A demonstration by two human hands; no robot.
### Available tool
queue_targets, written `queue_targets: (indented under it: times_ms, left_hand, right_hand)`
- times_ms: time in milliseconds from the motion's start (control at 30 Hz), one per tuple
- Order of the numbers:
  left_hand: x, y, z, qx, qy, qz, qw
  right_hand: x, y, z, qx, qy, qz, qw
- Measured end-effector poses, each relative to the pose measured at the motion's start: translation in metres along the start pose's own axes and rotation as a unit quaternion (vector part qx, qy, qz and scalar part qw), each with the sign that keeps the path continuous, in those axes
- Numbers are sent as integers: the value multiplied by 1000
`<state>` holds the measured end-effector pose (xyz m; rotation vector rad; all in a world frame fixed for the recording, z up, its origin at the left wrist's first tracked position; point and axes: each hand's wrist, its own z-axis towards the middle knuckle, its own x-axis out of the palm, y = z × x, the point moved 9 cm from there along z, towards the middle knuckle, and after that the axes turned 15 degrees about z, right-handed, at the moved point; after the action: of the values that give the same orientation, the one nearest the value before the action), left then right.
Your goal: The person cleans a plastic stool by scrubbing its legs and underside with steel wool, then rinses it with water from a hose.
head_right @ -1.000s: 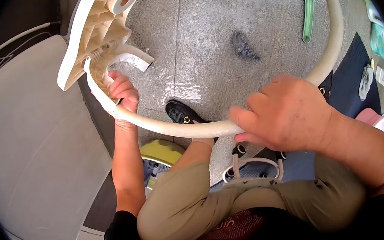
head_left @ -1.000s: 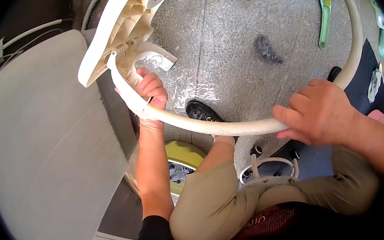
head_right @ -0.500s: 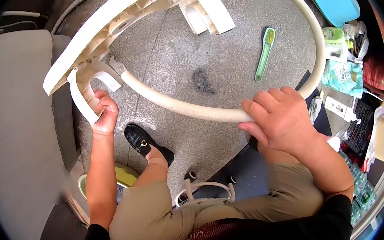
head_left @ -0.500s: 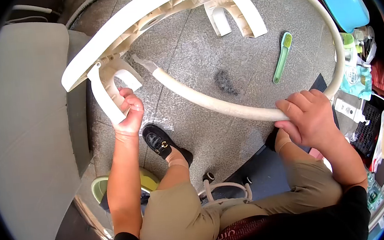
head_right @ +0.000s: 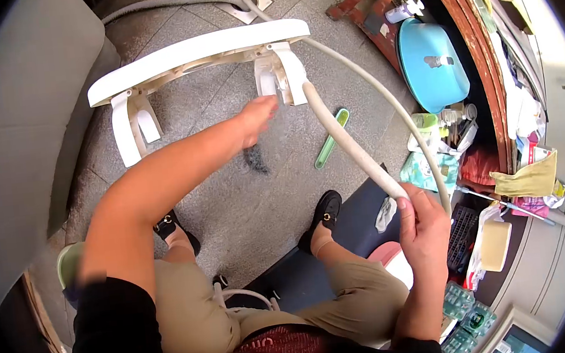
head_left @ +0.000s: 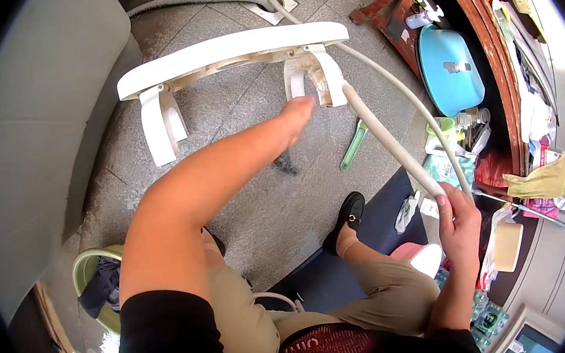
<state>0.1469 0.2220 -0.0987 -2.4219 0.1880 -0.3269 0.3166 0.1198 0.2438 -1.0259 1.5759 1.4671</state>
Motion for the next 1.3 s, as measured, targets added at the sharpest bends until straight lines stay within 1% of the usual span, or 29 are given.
queue_targets:
  times_ms: [33, 67, 100, 133, 200, 233, 267, 300, 333, 400, 433, 467, 533, 567, 600, 633, 667, 700, 733, 800, 867, 933, 967, 1000, 1067, 1100, 1133, 1200, 1300]
  left_hand:
    - [2, -2, 9, 1, -5, -6, 1000]
    - [14, -8, 13, 8, 41, -32, 999]
    - [25, -13, 19, 17, 89, -58, 994]
    - [27, -13, 26, 17, 93, -62, 994]
    - [34, -25, 33, 90, 130, -176, 972]
    - [34, -24, 39, 86, 130, -186, 970]
    - [27, -31, 40, 111, 90, -97, 985]
    - [21, -37, 39, 136, 50, -4, 989]
    - [21, -37, 37, 132, 49, -9, 990]
    - [11, -52, 31, 201, -19, 61, 977]
    - [11, -51, 29, 194, -38, 66, 978]
    - [12, -50, 28, 193, -39, 64, 978]
    - [5, -52, 23, 222, -129, 139, 956]
    - [4, -49, 30, 220, -127, 137, 958]
    - [12, -44, 40, 221, -48, 61, 972]
    - [23, -40, 45, 220, 32, -16, 975]
    - [25, -41, 44, 219, 33, -18, 975]
    - [26, -37, 44, 187, 25, -74, 979]
    - [26, -34, 44, 155, 17, -130, 979]
    - [30, -37, 51, 163, 20, -115, 980]
    - [31, -41, 48, 168, 25, -104, 980]
    - [22, -55, 27, 168, -18, -22, 985]
    - [22, -61, 24, 200, -35, -43, 978]
    - [27, -60, 31, 199, -35, -44, 978]
    - [38, -46, 61, 206, -12, -147, 967]
    - [40, -46, 65, 207, -4, -171, 963]
    - [42, -43, 68, 206, -4, -172, 963]
    - [30, -48, 53, 190, -54, -101, 975]
    - [31, -50, 53, 167, -69, -100, 978]
  right_hand:
    - [1, -4, -1, -6, 15, 4, 1000]
    - [0, -7, 1, -9, 17, 2, 1000]
    - [1, -13, 4, 10, 25, 8, 1000]
    - [3, -21, 6, 31, 35, 13, 999]
    - [7, -30, 14, 29, 39, 13, 999]
    - [5, -32, 17, 26, 23, 37, 999]
    - [3, -33, 19, 26, 8, 62, 998]
    - [6, -31, 21, 54, 32, 75, 995]
    - [5, -29, 22, 54, 37, 72, 995]
    - [3, -28, 23, 65, 42, 80, 994]
    - [2, -23, 24, 36, 46, 70, 996]
    - [0, -17, 25, 35, 48, 70, 996]
    - [-1, 8, 22, -30, 63, 52, 996]
    - [-4, 12, 19, -52, 50, 67, 995]
    - [-2, 14, 18, -51, 52, 64, 995]
    - [-1, 17, 17, -45, 48, 61, 996]
    - [0, 18, 17, -37, 43, 58, 997]
    - [7, 15, 20, -23, 55, 43, 997]
    - [17, 14, 24, 21, 79, 27, 996]
    - [31, 8, 27, -1, 83, 21, 996]
    - [49, 6, 24, -20, 148, -18, 989]
    - [78, 5, 15, 7, 257, -49, 965]
    - [87, 6, 13, 4, 276, -33, 960]
    - [89, 8, 13, 4, 277, -34, 960]
    - [84, 4, 16, 77, 241, 38, 967]
    - [80, 7, 20, 95, 230, 55, 967]
    - [81, 7, 20, 95, 231, 54, 967]
    - [82, 6, 21, 93, 241, 38, 965]
    - [81, 7, 26, 93, 222, 24, 970]
